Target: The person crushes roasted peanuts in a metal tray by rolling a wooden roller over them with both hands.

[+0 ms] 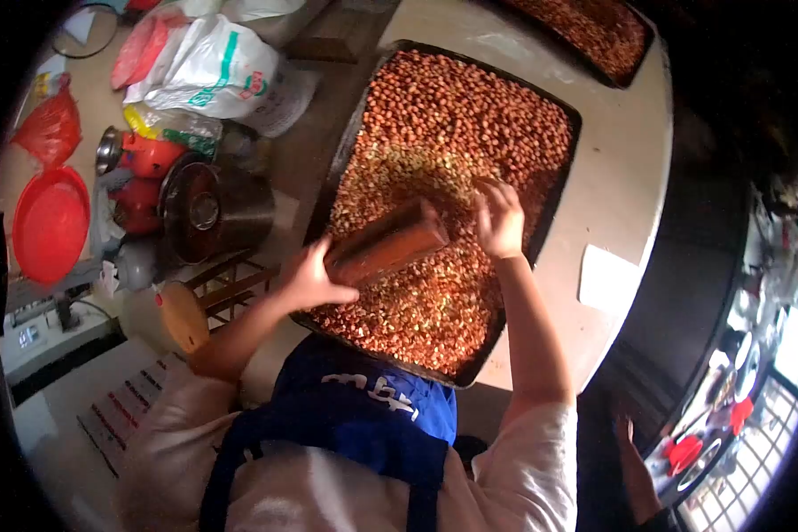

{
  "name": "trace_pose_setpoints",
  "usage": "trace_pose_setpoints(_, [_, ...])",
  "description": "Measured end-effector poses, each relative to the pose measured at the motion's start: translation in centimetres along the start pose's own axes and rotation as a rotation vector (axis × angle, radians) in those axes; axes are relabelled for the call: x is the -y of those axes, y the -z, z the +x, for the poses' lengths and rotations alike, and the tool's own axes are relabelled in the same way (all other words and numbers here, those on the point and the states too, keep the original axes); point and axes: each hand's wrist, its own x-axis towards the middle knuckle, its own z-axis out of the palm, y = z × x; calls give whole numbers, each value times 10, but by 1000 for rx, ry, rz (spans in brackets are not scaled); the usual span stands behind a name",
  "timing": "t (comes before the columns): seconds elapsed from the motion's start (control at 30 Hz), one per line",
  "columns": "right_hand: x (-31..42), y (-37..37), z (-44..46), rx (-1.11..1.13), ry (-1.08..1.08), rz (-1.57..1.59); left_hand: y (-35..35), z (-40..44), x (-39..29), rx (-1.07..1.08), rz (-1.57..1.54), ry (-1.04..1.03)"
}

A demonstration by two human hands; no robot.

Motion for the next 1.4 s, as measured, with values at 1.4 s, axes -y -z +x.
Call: trace_pose_setpoints(1.4, [26, -44, -29, 772, 298, 185, 30, 6, -4, -227, -473, 11])
